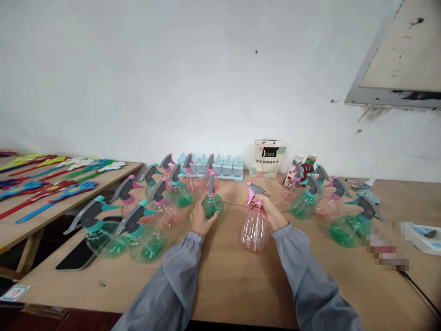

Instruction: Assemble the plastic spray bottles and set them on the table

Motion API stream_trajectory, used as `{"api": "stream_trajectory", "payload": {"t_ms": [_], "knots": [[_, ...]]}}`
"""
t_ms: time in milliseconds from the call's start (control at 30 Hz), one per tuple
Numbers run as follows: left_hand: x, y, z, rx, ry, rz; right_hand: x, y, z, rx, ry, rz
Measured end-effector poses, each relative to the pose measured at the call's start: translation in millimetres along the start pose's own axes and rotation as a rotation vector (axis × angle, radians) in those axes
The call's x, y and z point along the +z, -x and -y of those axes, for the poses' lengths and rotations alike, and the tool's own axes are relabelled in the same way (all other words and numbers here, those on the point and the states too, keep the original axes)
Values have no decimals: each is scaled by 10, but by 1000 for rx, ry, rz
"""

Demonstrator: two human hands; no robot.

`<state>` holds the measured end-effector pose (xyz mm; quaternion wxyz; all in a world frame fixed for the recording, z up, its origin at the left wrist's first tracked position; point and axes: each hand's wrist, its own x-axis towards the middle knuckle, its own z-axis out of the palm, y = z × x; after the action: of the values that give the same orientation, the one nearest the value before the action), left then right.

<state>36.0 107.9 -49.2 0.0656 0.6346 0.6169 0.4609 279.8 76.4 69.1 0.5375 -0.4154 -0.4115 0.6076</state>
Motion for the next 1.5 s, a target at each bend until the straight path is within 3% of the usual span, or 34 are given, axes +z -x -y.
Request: {"api": "stream_trajectory", "payload": {"t_ms": [233,433,667,867,1033,1133,1233,1333,1500], "knots": [[0,4,-17,-4,-6,-2,-40,-23,-12,-43,-10,110],[-15,1,-35,-18,3,3,-39,-40,-29,-40,-8,31],[-38,1,-58,-21,9,22,-20,-22,-8,-55,12,97],[-36,1,-53,-29,19,23,-3,16,29,-91,9,-84],[-28,3,-50,-18,27,24,23,139,81,-107,86,-124],[-24,6,-53,-18,28,20,-79,238,97,-192,178,-151],[-25,7,-55,-25,27,27,-349,365,112,-403,283,-289],[-29,5,-55,-24,20,41,-731,545,133,-589,427,-539],[-29,-1,-57,-15,17,53,-1291,827,161,-773,538,-956]]}}
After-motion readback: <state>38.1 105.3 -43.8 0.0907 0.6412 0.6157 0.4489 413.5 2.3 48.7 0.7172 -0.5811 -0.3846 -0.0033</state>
